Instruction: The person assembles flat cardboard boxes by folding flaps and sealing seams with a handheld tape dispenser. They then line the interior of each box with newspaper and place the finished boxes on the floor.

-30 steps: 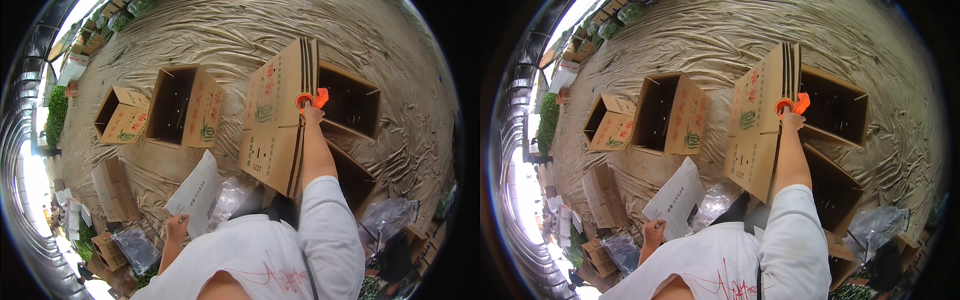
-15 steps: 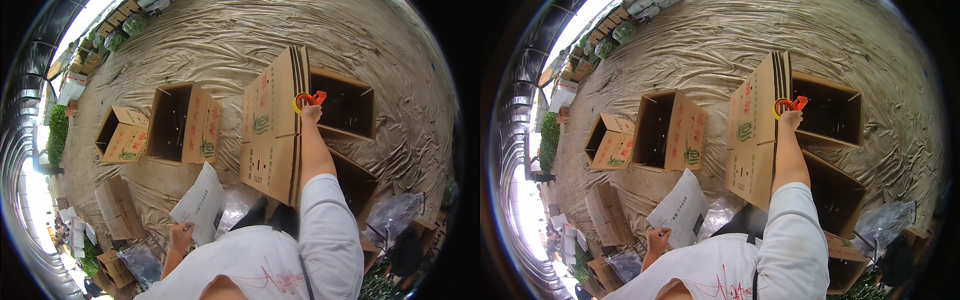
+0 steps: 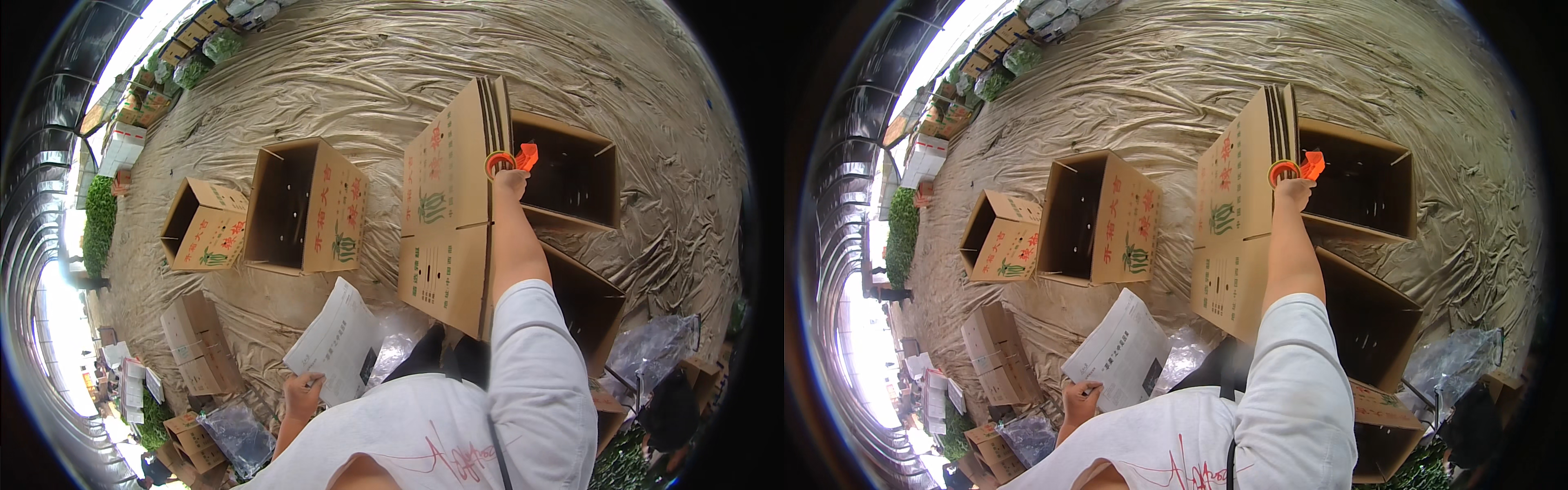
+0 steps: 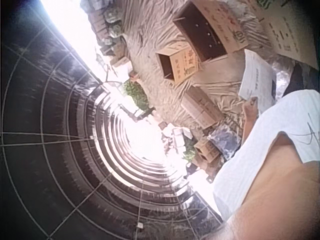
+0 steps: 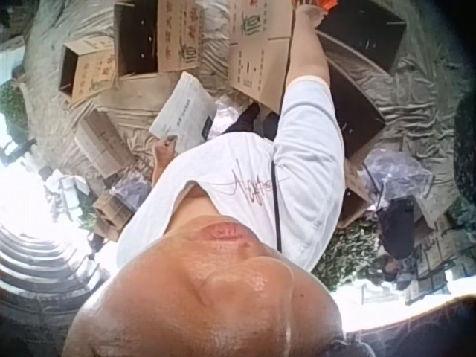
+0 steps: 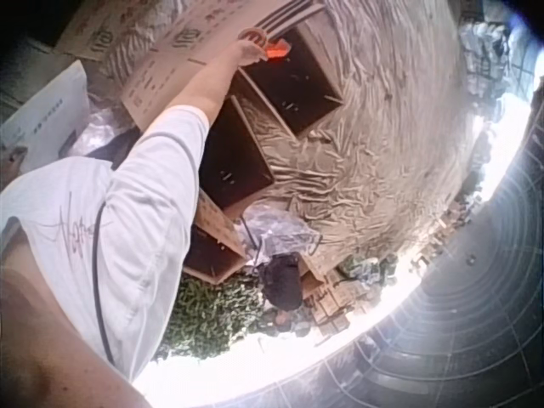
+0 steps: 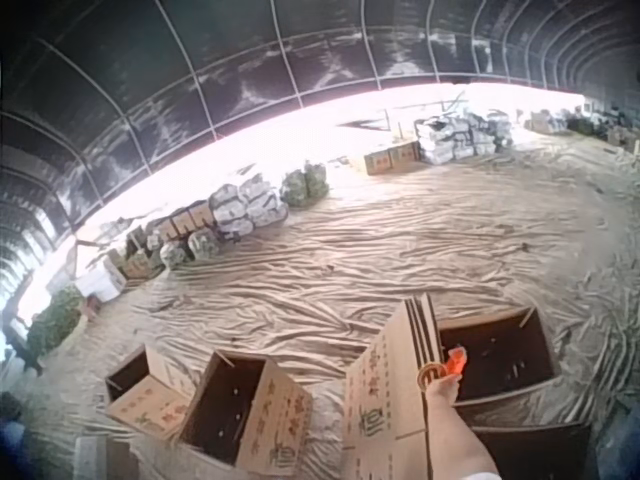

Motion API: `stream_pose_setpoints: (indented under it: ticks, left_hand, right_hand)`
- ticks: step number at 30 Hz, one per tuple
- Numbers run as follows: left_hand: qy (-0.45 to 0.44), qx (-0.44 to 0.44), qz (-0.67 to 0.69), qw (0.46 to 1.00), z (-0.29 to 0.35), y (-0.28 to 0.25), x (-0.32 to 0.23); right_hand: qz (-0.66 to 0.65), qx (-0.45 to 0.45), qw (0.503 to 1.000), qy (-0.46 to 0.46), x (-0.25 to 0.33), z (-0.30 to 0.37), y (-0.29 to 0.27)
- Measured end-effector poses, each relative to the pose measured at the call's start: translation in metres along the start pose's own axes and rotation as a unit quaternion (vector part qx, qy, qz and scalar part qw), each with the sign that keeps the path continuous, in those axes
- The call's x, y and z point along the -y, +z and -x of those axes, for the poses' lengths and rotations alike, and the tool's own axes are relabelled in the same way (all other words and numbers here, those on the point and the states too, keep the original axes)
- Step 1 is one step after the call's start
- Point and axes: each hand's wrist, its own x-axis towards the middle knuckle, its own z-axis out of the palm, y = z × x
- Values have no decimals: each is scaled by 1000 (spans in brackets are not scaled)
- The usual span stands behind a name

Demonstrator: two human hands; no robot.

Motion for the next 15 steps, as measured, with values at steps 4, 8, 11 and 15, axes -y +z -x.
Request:
stream_pose_setpoints:
  ticks: [4,8,11,15]
  left_hand:
    - [-14,-4,-4,1000,-2,-1,-2]
    - [-13,-11,2,1000,-7,-2,-10]
    - [-3,-3,7,1000,-10,-5,-13]
    - [-11,-8,4,1000,-12,-3,-12]
  right_hand:
    - [29,15,999,12,10,13,-5]
    - [54,30,998,11,4,7,-5]
    - [40,48,998,0,0,2,-8]
    - [35,41,999,10,-1,8,-14]
